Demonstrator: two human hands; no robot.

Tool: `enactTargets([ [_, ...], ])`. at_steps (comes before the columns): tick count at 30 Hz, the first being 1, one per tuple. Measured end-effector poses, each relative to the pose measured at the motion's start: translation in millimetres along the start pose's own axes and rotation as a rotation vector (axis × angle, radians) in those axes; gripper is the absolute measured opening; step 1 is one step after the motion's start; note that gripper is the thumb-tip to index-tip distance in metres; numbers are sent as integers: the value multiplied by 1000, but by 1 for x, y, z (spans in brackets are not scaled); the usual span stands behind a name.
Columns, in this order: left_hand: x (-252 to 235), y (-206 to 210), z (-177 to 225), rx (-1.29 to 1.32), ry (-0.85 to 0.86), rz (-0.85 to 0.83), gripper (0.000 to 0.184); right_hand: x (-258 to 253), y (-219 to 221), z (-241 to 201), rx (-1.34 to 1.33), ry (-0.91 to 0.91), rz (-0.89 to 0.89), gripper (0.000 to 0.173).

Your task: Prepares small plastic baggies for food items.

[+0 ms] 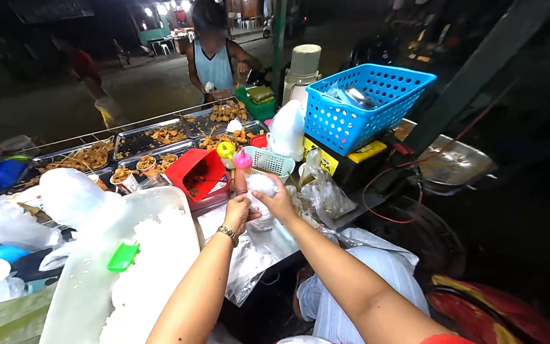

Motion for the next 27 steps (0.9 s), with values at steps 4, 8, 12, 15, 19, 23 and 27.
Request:
enactTargets([
  [4, 4, -12, 8, -232, 88, 71, 29, 10, 9, 34, -20, 50, 1, 67],
  [8, 19, -40, 36, -403, 287, 143, 30, 10, 10, 34, 68, 28, 29, 67],
  [12, 51, -60, 63, -257, 343, 307, 28, -3, 15, 34, 138, 5, 32, 76],
  [15, 95, -69, 49, -457, 488, 213, 31, -4, 4, 29, 143, 50, 8, 90],
  [19, 121, -75, -33, -783, 440, -38, 35, 39, -18, 28, 274, -109, 121, 52],
  [23, 110, -84, -109, -1059, 258, 31, 44, 71, 14, 44, 534, -41, -498, 37],
  [27, 89, -89, -131, -1193, 240, 223, 49, 85, 33, 60, 691, 98, -804, 37],
])
Point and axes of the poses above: each hand's wrist, its own x-axis away from the middle knuckle, its own y-axis out of the palm, z = x × y, the point moved 3 cm from there along -x, towards the middle knuckle, and after that the axes turned 3 degrees about z, right-handed, at the moved point
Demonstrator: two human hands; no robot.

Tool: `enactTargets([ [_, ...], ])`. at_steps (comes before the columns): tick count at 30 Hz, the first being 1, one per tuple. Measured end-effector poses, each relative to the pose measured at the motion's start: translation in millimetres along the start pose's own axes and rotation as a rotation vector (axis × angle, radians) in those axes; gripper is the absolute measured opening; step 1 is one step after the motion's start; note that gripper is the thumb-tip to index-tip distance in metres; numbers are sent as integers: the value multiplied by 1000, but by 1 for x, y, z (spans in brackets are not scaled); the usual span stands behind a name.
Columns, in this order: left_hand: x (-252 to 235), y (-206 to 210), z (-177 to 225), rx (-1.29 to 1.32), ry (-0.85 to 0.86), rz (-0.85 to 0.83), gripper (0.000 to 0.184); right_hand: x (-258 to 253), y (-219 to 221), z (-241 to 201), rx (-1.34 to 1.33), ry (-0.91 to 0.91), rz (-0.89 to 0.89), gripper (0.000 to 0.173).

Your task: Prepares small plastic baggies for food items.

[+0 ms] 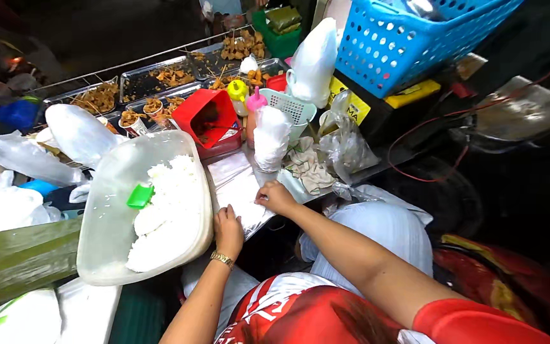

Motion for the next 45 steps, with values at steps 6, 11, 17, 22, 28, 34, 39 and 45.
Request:
enactTargets([
  [6, -18, -11, 9, 204, 1, 14, 48, 3, -24, -18, -123, -83, 157, 28],
  [11, -36, -32, 32, 788, 8, 99, 21, 9, -45, -33, -473, -144, 134, 34],
  [17, -28, -80, 54, 1257, -151, 251, 14, 27, -83, -27, -697, 40, 104, 17],
  [22, -22, -93, 74, 1458, -271, 109, 19, 35, -105, -26, -1129, 127, 367, 15],
  [28, -31, -108, 84, 1549, -151, 148, 9, 43, -114, -23, -1204, 1, 421, 14],
  [34, -37, -130, 84, 1345, 51, 473, 12, 45, -128, -12, -686, 13, 317, 18],
  [39, -31, -132, 90, 1230, 167, 533, 7, 58, -135, -32, -588, -101, 814, 22],
  [45, -16, -106, 105, 1152, 317, 507, 6, 57, -115, -78, -984, -210, 497, 19],
])
Point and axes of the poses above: each hand's wrist, its own x-axis away from the middle knuckle, its own y-axis out of the palm, z = x × y, the point moved 3 cm from there along -x, towards the middle knuckle, and after that the axes turned 3 degrees about z, right-handed, at the moved point
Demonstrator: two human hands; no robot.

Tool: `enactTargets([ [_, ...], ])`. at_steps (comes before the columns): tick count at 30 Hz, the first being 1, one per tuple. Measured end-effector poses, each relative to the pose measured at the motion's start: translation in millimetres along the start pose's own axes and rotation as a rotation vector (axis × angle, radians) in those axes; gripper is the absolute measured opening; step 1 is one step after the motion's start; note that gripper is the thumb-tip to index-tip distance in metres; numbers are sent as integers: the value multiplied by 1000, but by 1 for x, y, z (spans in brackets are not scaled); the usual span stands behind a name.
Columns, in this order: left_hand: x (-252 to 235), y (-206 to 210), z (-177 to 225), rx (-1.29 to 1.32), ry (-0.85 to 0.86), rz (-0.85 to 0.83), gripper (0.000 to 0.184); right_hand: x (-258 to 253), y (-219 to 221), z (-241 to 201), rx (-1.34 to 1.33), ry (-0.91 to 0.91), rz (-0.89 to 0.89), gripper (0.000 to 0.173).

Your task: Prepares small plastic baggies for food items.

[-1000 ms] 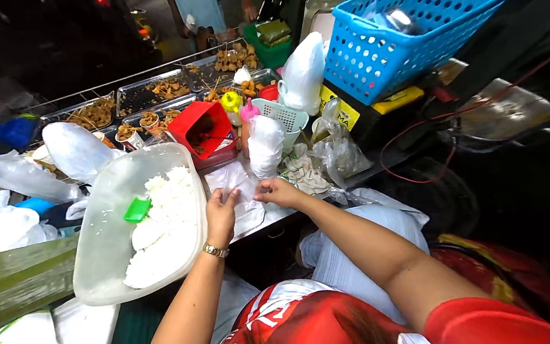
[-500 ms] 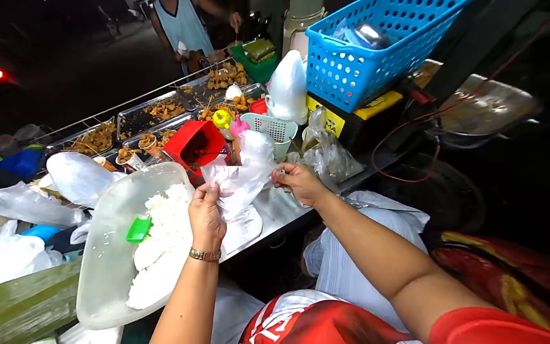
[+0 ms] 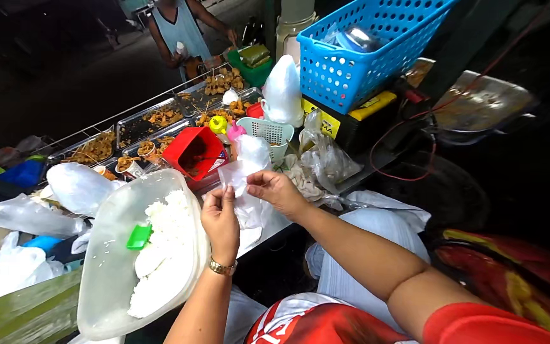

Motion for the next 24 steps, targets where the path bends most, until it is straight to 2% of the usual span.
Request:
enactTargets([
  [2, 6, 2, -2, 26, 21, -15, 3, 1, 4, 4, -7, 68, -16, 7],
  [3, 7, 0, -2, 33, 30, -41, 8, 2, 3, 6, 42, 39, -53, 10],
  [6, -2, -8, 2, 22, 20, -281, 73, 7, -3, 1, 307, -138, -255, 23],
  [7, -6, -9, 4, 0, -7, -342, 79, 10, -3, -3, 392, -182, -316, 25],
  [8, -8, -9, 6, -26, -49, -389, 71, 13, -4, -7, 463, -216, -336, 26],
  [10, -10, -9, 9, -95, -152, -446, 27, 16, -7, -13, 583, -259, -291, 27],
  [11, -11, -9, 10, -130, -186, -446, 11, 16, -9, -15, 632, -266, -260, 27],
  [12, -10, -9, 9, -143, -199, -423, 4, 15, -11, -16, 668, -259, -242, 27],
  [15, -4, -6, 2, -56, -193, -313, 8, 14, -14, -16, 707, -245, -228, 27],
  [18, 1, -1, -1, 39, -283, -250, 15, 14, -15, -13, 730, -274, -203, 27],
  [20, 4, 2, 0, 30, -348, -239, 7, 13, -18, -12, 717, -271, -170, 26],
  [22, 10, 6, 0, 108, -349, -313, 22, 9, -22, -13, 647, -208, -151, 25],
  [24, 17, 6, -1, 316, -256, -468, 27, 4, -27, -11, 434, -78, -118, 23],
])
Point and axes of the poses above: each hand's wrist, its own x-axis away from the middle knuckle, its own y-axis out of the palm, z = x × y, the point moved 3 cm from there along -x, towards the middle knuckle, and after that the axes turned 3 degrees about z, right-handed, at the moved point
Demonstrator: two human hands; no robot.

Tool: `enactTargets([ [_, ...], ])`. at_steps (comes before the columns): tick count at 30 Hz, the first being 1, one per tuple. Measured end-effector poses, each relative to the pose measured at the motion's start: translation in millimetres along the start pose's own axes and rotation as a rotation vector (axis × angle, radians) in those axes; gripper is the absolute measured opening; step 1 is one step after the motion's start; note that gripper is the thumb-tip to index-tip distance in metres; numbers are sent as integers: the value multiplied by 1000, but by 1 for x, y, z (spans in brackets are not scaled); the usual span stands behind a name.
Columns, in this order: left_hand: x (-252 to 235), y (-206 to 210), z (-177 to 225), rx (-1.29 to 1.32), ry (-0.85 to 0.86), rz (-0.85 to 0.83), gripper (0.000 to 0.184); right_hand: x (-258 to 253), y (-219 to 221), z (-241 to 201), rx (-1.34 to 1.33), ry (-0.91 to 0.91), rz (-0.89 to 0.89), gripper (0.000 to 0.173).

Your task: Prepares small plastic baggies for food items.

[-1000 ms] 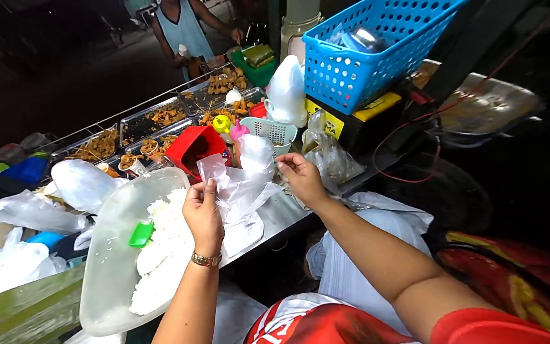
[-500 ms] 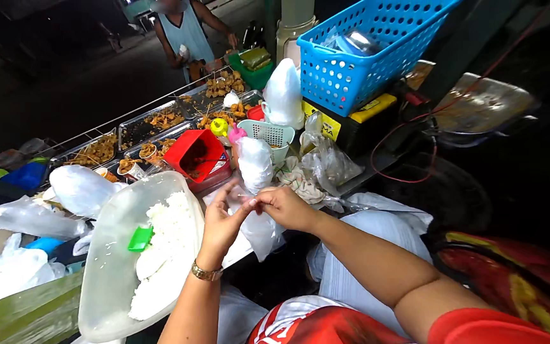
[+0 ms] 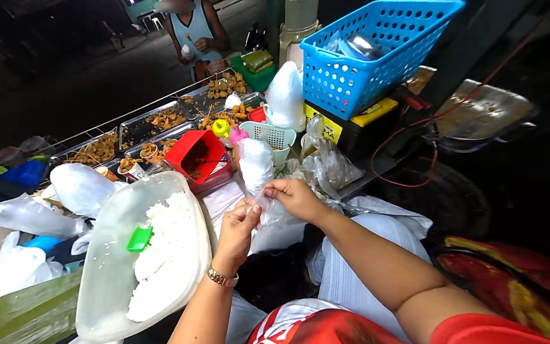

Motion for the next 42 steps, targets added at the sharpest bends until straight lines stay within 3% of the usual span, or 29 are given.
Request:
enactTargets([
  [3, 4, 3, 9, 262, 68, -150, 7, -2, -6, 7, -758, 256, 17, 26],
  [4, 3, 1, 13, 309, 70, -170, 6, -2, -9, 7, -928, 285, 7, 30],
  [5, -1, -3, 18, 297, 75, -193, 16, -1, -12, 8, -993, 253, -36, 32],
  [7, -12, -18, 23, 148, 123, -230, 22, -3, -20, 7, -847, 76, -148, 26],
  [8, -18, -24, 25, -34, 179, -233, 16, -7, -25, 5, -628, -36, -157, 22],
  [10, -30, -22, 33, -587, 306, -197, 24, -15, -31, -6, -11, -214, -101, 21],
  [12, -46, -8, 35, -960, 240, -164, 32, -29, -29, -20, 397, -227, -24, 23],
  [14, -67, -1, 28, -847, 73, -112, 46, -52, -28, -32, 483, -113, -10, 29],
  [16, -88, 1, 14, -497, -103, 7, 52, -82, -31, -32, 414, 38, -27, 38],
  [19, -114, 0, -17, -113, -359, 204, 48, -116, -23, 22, 252, 241, 24, 38],
  [23, -124, -5, -55, -8, -582, 343, 56, -106, 5, 103, 15, 481, 70, 24],
  [25, -126, -7, -57, -40, -624, 360, 50, -101, 3, 104, 34, 499, 38, 24],
  [27, -128, -11, -59, -94, -636, 332, 43, -96, -7, 90, 42, 381, 31, 24],
  [28, -128, -13, -61, -115, -632, 321, 41, -94, -12, 80, 37, 285, 18, 37],
  [30, -128, -15, -67, -136, -615, 308, 36, -95, -16, 60, 46, 88, -82, 84],
  [31, -128, -15, -69, -137, -609, 311, 35, -96, -12, 54, 58, 9, -96, 94],
  [32, -126, -15, -70, -132, -607, 317, 35, -98, -6, 51, 70, -42, -81, 95],
  [35, -124, -17, -74, -264, -555, 359, 32, -97, 19, 77, 81, -16, 137, 71],
  [39, -118, -24, -51, -750, -276, 356, 29, -84, 28, 117, 8, 176, 223, 75],
  [42, -119, -11, -46, -678, 2, 159, 71, -76, 29, 127, -68, 163, 226, 68],
])
Point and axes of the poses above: each hand's wrist, its own x-axis away from the middle knuckle, its own y-axis out of the palm, z = x × y, the point moved 3 cm from there along -x, towards the middle knuckle, and after that the axes turned 3 degrees about z, right-handed, at the moved point
